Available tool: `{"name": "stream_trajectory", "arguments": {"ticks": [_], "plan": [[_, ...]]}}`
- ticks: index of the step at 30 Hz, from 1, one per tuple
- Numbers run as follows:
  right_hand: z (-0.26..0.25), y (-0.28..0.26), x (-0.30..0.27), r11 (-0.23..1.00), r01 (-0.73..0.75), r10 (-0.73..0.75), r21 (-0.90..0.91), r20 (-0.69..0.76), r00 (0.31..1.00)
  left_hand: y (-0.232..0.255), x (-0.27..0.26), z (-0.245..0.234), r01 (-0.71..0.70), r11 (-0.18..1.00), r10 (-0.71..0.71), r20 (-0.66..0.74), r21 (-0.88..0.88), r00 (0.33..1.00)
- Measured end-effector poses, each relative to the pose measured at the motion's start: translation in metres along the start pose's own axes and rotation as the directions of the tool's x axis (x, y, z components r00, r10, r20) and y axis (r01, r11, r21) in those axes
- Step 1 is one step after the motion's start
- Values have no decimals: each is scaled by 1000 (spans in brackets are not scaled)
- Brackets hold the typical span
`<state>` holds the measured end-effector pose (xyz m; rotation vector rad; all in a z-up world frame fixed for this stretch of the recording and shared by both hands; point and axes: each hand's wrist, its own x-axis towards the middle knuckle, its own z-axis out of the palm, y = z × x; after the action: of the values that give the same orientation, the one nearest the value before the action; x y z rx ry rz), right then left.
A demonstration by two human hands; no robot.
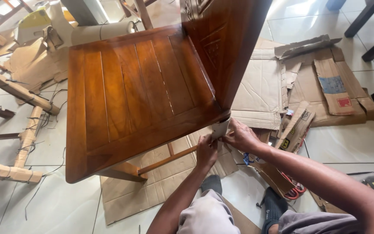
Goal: Wrapping a wooden chair leg with cardboard and securing it with plastic ties
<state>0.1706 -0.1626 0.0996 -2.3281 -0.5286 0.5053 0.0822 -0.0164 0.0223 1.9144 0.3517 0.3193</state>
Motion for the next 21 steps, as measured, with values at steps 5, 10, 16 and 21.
{"name": "stream_trajectory", "arguments": {"ticks": [5, 10, 16, 21], "plan": [[-1, -13, 8, 999, 40, -41, 14, 23, 999, 1, 16, -3, 15, 998, -22, -106, -67, 994], [2, -14, 16, 999, 23, -26, 33, 67, 997, 3, 17, 3, 45, 987, -65, -127, -155, 990], [6, 13, 38, 990, 22, -15, -139, 53, 998, 20, 9, 20, -100, 973, 84, -83, -209, 993], [3, 23, 37, 990, 130, -129, -50, 33, 991, 53, 2, 16, -193, 978, 188, -67, -81, 980]]}}
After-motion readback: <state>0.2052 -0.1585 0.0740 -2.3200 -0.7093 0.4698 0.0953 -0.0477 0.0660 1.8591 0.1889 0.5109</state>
